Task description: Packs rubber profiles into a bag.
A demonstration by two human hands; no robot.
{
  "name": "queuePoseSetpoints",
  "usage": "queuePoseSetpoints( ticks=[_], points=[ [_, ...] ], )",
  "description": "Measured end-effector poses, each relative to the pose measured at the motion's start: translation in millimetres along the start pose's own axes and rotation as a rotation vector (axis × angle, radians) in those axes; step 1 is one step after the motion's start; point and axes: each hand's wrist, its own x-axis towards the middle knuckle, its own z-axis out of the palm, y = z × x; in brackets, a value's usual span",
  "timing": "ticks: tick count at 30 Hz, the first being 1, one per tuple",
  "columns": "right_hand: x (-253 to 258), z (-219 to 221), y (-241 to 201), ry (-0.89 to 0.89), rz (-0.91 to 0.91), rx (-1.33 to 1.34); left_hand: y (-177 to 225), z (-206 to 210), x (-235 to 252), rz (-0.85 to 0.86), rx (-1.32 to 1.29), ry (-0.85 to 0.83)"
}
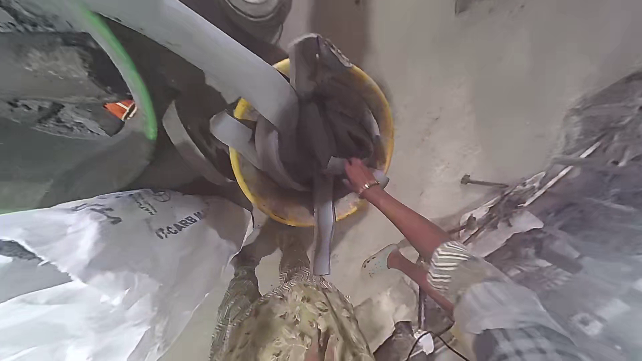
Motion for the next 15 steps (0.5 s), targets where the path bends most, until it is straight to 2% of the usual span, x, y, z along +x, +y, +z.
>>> queuePoseSetpoints(
  ticks=[5, 7, 10, 15],
  points=[
    [40.9, 18.6, -22.8, -0.001, 0.148, 0.122, 13.3, 11.1, 12.5, -0.055, 0.026, -0.046],
    [47.5, 24.8, -19.8, 0.053, 0.159, 0.157, 17.1, 11.9, 17.9, -0.083, 0.038, -0.043],
    [47.2, 15.9, -8.7, 0.016, 0.131, 0.186, 26.6, 0.7, 40.9, -0.203, 0.009, -0.084],
    [22.8, -33.2, -6.1, -0.141, -0.019, 0.210, 16.7, -7.9, 85.1, -0.211, 0.052, 0.121]
  ],
)
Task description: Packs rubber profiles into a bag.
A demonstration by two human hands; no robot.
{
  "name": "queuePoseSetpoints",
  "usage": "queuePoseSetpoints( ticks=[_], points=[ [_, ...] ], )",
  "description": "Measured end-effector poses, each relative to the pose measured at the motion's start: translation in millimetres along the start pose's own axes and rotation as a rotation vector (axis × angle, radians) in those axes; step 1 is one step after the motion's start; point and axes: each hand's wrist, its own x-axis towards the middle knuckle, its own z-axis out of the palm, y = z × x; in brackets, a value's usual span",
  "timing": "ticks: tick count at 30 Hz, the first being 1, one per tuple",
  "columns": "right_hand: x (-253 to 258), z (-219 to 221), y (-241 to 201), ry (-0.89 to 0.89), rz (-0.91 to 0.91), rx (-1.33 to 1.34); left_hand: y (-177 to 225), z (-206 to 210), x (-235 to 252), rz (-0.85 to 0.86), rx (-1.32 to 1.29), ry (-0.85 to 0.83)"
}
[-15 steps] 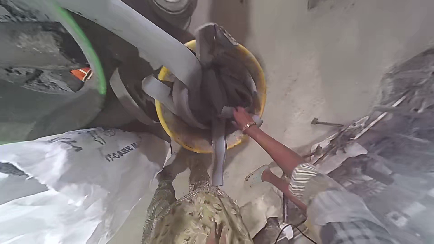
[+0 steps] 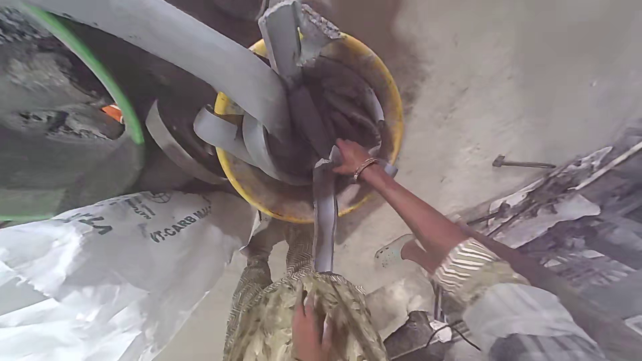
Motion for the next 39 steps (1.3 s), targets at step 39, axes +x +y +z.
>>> queuePoseSetpoints(
  ticks=[39],
  points=[
    [-254.8, 54.1, -547.6, 0.031, -0.584, 0.017, -121.8, -240.7, -54.7, 0.488, -0.177, 0.510]
  ],
)
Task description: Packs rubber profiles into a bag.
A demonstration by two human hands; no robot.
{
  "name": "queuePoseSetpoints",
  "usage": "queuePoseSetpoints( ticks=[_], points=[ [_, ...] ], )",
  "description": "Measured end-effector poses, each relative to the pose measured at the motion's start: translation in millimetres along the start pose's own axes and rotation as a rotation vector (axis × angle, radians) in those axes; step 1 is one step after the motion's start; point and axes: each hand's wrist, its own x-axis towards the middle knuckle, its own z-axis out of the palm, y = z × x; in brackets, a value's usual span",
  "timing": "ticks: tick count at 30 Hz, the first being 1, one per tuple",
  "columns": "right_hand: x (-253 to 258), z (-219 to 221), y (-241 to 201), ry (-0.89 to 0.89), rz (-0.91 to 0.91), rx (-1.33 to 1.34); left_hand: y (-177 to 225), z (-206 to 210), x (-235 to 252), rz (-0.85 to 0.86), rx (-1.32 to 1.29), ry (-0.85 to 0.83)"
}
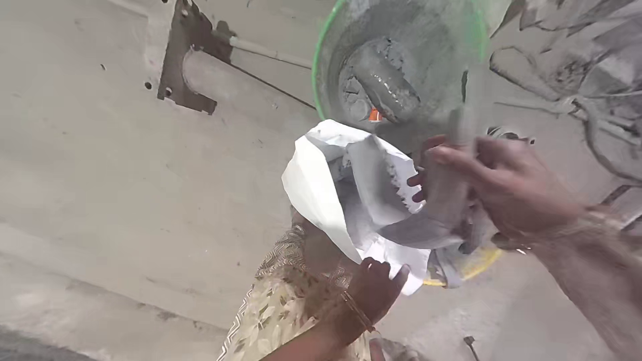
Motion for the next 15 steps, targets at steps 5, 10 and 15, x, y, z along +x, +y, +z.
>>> queuePoseSetpoints(
  ticks=[5, 10, 15],
  points=[
    [54.6, 63.0, 1.1, -0.204, 0.302, -0.263, -20.8, -5.6, -14.0, 0.080, -0.062, 0.036],
    [74.2, 120.3, 54.0, -0.199, 0.579, -0.358, -31.4, -8.0, -26.9, 0.103, -0.026, 0.226],
    [73.9, 123.7, 13.4, -0.238, 0.391, -0.502, -32.8, -27.0, -21.4, 0.077, -0.124, -0.032]
  ],
)
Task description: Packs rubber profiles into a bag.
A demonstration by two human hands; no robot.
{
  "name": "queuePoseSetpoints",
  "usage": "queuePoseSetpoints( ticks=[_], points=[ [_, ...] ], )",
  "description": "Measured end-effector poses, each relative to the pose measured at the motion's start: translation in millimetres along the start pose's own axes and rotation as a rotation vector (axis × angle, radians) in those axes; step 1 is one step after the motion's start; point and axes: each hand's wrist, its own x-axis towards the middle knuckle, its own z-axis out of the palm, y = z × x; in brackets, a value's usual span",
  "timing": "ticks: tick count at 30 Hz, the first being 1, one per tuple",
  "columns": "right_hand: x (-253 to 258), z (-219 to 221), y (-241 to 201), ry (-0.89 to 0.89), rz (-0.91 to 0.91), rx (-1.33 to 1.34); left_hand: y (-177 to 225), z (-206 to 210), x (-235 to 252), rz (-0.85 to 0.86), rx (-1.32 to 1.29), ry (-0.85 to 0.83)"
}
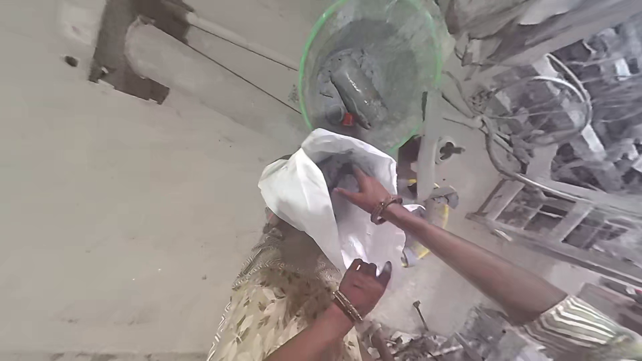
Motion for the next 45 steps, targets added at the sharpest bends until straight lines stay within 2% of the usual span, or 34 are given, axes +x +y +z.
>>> queuePoseSetpoints(
  ticks=[1, 2, 3, 6, 8, 12, 14, 16, 18, 20, 23, 24, 26, 29, 35, 37, 41, 45],
  points=[
    [-5.4, -11.2, -3.0, 0.033, -0.068, 0.006, 3.1, -8.9, 5.1, -0.050, -0.045, -0.202],
    [-8.1, -24.5, -2.3, 0.068, -0.130, 0.001, 5.1, -10.1, 11.1, -0.078, -0.047, -0.297],
    [-13.3, -38.7, 1.2, 0.121, -0.184, -0.006, 6.9, -7.6, 15.3, -0.093, -0.025, -0.313],
    [-47.1, -79.9, 34.2, 0.384, -0.277, 0.022, 12.1, 1.8, 20.4, -0.084, 0.003, -0.210],
    [-73.9, -98.6, 74.0, 0.609, -0.291, 0.030, 10.5, 16.2, 20.5, -0.019, 0.005, -0.013],
    [-122.0, -101.6, 187.7, 0.810, -0.082, 0.121, 22.4, 18.5, 23.9, -0.009, 0.119, 0.169],
    [-127.7, -81.4, 256.8, 0.814, 0.072, 0.214, 36.8, 18.0, 23.5, -0.008, 0.139, 0.283],
    [-115.4, -49.2, 327.4, 0.770, 0.245, 0.324, 59.8, 17.8, 15.3, 0.007, 0.061, 0.267],
    [-86.2, -10.7, 395.4, 0.688, 0.397, 0.398, 78.4, 33.5, 1.8, 0.004, -0.015, 0.145],
    [-45.2, 22.6, 453.2, 0.586, 0.496, 0.445, 81.5, 73.7, -10.9, -0.094, -0.032, -0.038],
    [5.7, 57.3, 507.2, 0.442, 0.548, 0.488, 65.5, 130.1, -25.5, -0.504, 0.016, -0.573],
    [23.6, 59.2, 518.0, 0.407, 0.527, 0.465, 52.1, 147.4, -24.9, -0.655, 0.040, -0.726],
    [58.6, 61.3, 536.1, 0.358, 0.422, 0.374, 30.3, 177.4, -29.2, -0.830, 0.096, -0.835],
    [105.1, 54.7, 549.5, 0.362, 0.299, 0.315, 23.3, 200.0, -26.7, -0.853, 0.161, -0.773],
    [151.3, 37.2, 547.4, 0.324, 0.303, 0.270, 32.0, 222.8, -28.4, -0.861, 0.178, -0.663],
    [154.2, 39.1, 550.2, 0.364, 0.305, 0.223, 37.8, 225.5, -23.1, -0.884, 0.154, -0.655],
    [129.6, 36.1, 553.8, 0.232, 0.344, 0.329, 40.4, 229.8, -11.8, -0.917, 0.140, -0.705],
    [75.2, 55.3, 546.3, 0.227, 0.205, 0.287, 31.6, 224.7, -17.9, -0.912, 0.105, -0.710]
  ],
)
